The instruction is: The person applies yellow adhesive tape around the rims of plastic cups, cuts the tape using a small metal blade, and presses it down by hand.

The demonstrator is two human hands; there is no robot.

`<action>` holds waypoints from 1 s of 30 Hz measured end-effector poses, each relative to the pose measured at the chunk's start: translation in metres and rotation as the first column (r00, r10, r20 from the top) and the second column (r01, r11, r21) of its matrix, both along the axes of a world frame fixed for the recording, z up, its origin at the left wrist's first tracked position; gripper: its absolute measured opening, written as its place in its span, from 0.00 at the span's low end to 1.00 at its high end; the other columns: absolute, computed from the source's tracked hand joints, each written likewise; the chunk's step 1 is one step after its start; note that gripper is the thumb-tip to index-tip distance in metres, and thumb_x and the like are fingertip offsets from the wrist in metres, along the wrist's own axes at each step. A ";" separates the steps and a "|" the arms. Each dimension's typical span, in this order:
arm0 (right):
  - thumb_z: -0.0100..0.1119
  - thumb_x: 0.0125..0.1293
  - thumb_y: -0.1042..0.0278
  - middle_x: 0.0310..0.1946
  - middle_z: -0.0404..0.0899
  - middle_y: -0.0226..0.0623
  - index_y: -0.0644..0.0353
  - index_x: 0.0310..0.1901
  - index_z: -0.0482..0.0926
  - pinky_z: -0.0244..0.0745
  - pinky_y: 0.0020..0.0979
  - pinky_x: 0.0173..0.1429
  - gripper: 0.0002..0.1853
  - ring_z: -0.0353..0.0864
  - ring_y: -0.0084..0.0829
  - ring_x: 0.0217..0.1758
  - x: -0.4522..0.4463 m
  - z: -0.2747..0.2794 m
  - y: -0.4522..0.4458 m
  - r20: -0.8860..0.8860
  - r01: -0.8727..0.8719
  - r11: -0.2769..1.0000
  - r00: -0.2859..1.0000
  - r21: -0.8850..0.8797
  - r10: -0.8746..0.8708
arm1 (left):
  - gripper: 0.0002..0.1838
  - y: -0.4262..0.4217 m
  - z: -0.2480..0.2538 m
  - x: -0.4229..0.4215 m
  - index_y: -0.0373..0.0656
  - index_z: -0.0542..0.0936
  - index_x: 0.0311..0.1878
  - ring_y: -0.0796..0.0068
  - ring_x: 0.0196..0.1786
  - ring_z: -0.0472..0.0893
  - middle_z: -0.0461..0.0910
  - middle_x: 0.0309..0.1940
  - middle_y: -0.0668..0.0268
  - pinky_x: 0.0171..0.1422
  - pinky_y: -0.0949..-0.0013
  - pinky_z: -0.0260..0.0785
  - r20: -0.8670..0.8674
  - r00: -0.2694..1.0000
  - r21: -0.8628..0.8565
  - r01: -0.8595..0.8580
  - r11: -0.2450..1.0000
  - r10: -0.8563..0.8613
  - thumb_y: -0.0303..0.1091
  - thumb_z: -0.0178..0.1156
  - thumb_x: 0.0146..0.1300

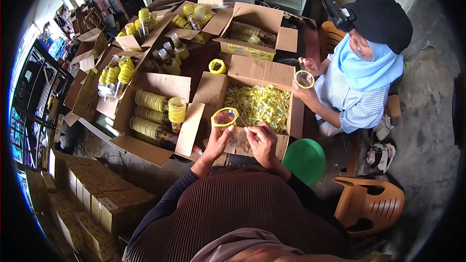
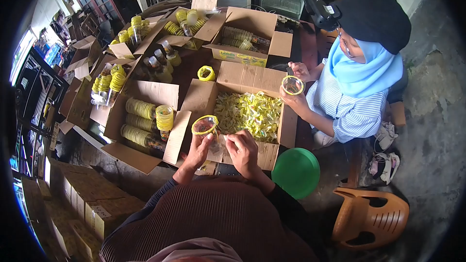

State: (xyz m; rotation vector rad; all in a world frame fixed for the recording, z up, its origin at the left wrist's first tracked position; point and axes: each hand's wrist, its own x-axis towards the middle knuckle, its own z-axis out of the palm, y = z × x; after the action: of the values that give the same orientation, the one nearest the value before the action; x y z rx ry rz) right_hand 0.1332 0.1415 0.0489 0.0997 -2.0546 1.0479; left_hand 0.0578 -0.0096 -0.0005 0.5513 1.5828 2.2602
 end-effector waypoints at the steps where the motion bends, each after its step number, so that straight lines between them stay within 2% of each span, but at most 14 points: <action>1: 0.67 0.52 0.83 0.29 0.76 0.40 0.63 0.36 0.78 0.73 0.35 0.35 0.10 0.77 0.40 0.31 -0.001 0.000 0.000 -0.003 0.005 1.000 1.000 -0.002 -0.005 | 0.27 0.002 0.000 0.001 0.42 0.57 0.68 0.78 0.59 0.68 0.67 0.58 0.66 0.65 0.72 0.60 -0.003 1.000 -0.002 0.005 1.000 -0.005 0.32 0.56 0.71; 3: 0.67 0.52 0.82 0.29 0.76 0.40 0.63 0.36 0.78 0.73 0.36 0.34 0.10 0.77 0.39 0.31 -0.001 0.000 0.000 0.005 0.009 0.999 1.000 0.039 -0.009 | 0.26 0.005 0.006 0.004 0.42 0.58 0.66 0.77 0.58 0.68 0.67 0.57 0.65 0.64 0.72 0.61 -0.130 0.991 -0.081 -0.052 0.995 0.041 0.32 0.57 0.71; 5: 0.67 0.53 0.82 0.29 0.75 0.40 0.63 0.36 0.78 0.73 0.36 0.34 0.10 0.77 0.40 0.31 -0.002 -0.001 0.001 0.013 0.013 0.999 1.000 0.034 -0.014 | 0.25 0.011 0.012 0.009 0.41 0.58 0.65 0.76 0.58 0.69 0.67 0.56 0.64 0.63 0.72 0.62 -0.124 0.991 -0.074 -0.059 0.995 0.049 0.32 0.57 0.71; 7: 0.66 0.53 0.82 0.28 0.74 0.40 0.63 0.36 0.78 0.73 0.37 0.33 0.10 0.77 0.40 0.30 -0.003 -0.004 0.001 0.003 0.053 0.998 0.999 0.045 -0.053 | 0.23 0.015 0.011 0.011 0.40 0.59 0.62 0.75 0.57 0.70 0.68 0.54 0.64 0.62 0.71 0.63 -0.206 0.977 -0.107 -0.080 0.991 0.057 0.32 0.57 0.71; 14: 0.65 0.53 0.82 0.28 0.73 0.40 0.63 0.36 0.77 0.72 0.38 0.33 0.09 0.76 0.41 0.30 -0.009 -0.010 0.006 0.034 0.117 0.992 0.992 0.035 -0.119 | 0.22 0.025 0.005 0.010 0.39 0.57 0.59 0.74 0.53 0.71 0.68 0.52 0.59 0.57 0.71 0.66 -0.252 0.964 -0.164 -0.126 0.978 0.082 0.32 0.57 0.70; 16: 0.65 0.54 0.81 0.28 0.73 0.41 0.62 0.36 0.77 0.72 0.38 0.33 0.09 0.77 0.42 0.30 -0.010 -0.012 0.006 0.096 0.079 0.993 0.993 -0.083 -0.071 | 0.21 0.026 0.010 0.010 0.39 0.57 0.58 0.74 0.53 0.71 0.67 0.51 0.59 0.57 0.71 0.66 -0.273 0.959 -0.186 -0.131 0.974 0.076 0.32 0.57 0.71; 19: 0.66 0.54 0.84 0.28 0.75 0.41 0.65 0.36 0.77 0.74 0.33 0.30 0.09 0.79 0.38 0.27 -0.011 -0.009 0.009 0.097 0.103 0.995 0.990 -0.013 -0.101 | 0.20 0.027 0.007 0.008 0.39 0.57 0.56 0.74 0.52 0.71 0.67 0.50 0.59 0.56 0.71 0.66 -0.300 0.951 -0.208 -0.139 0.968 0.073 0.31 0.56 0.71; 23: 0.66 0.54 0.84 0.29 0.76 0.42 0.66 0.36 0.77 0.75 0.32 0.31 0.09 0.80 0.38 0.28 -0.014 -0.013 0.010 0.152 0.109 0.994 0.983 -0.030 -0.103 | 0.20 0.026 0.010 0.007 0.39 0.56 0.54 0.74 0.51 0.71 0.66 0.50 0.59 0.55 0.71 0.66 -0.366 0.928 -0.244 -0.162 0.956 0.064 0.29 0.56 0.70; 25: 0.66 0.55 0.83 0.29 0.76 0.42 0.66 0.35 0.77 0.75 0.32 0.31 0.08 0.81 0.37 0.29 -0.015 -0.011 0.013 0.246 0.071 0.988 0.969 -0.140 -0.035 | 0.20 0.026 0.006 0.007 0.39 0.56 0.54 0.74 0.51 0.71 0.66 0.50 0.59 0.54 0.71 0.67 -0.384 0.921 -0.247 -0.174 0.953 0.069 0.29 0.57 0.70; 26: 0.66 0.55 0.83 0.29 0.76 0.42 0.66 0.35 0.77 0.75 0.32 0.31 0.08 0.81 0.37 0.29 -0.015 -0.011 0.012 0.246 0.071 0.988 0.969 -0.140 -0.035 | 0.21 0.025 0.004 0.006 0.39 0.56 0.54 0.74 0.51 0.71 0.67 0.49 0.59 0.54 0.71 0.67 -0.402 0.913 -0.250 -0.188 0.950 0.075 0.29 0.58 0.70; 28: 0.65 0.54 0.80 0.31 0.76 0.43 0.63 0.34 0.77 0.73 0.37 0.33 0.07 0.79 0.42 0.30 -0.014 -0.011 0.012 0.257 0.060 0.980 0.966 -0.188 -0.010 | 0.22 0.025 0.001 0.004 0.39 0.56 0.55 0.74 0.51 0.71 0.67 0.50 0.60 0.54 0.71 0.67 -0.365 0.928 -0.233 -0.172 0.957 0.078 0.29 0.59 0.69; 30: 0.65 0.54 0.80 0.30 0.76 0.42 0.63 0.34 0.77 0.73 0.37 0.33 0.07 0.79 0.42 0.30 -0.013 -0.013 0.012 0.213 0.058 0.986 0.977 -0.159 -0.023 | 0.23 0.024 0.002 0.003 0.39 0.57 0.56 0.74 0.51 0.72 0.67 0.50 0.61 0.54 0.70 0.68 -0.328 0.941 -0.212 -0.163 0.964 0.087 0.29 0.60 0.68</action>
State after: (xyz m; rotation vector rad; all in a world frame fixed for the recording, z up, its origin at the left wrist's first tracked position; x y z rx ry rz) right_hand 0.1197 0.1538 0.0362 -0.1432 -2.1374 1.2420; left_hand 0.0610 0.0142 0.0012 0.7975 2.0650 2.1053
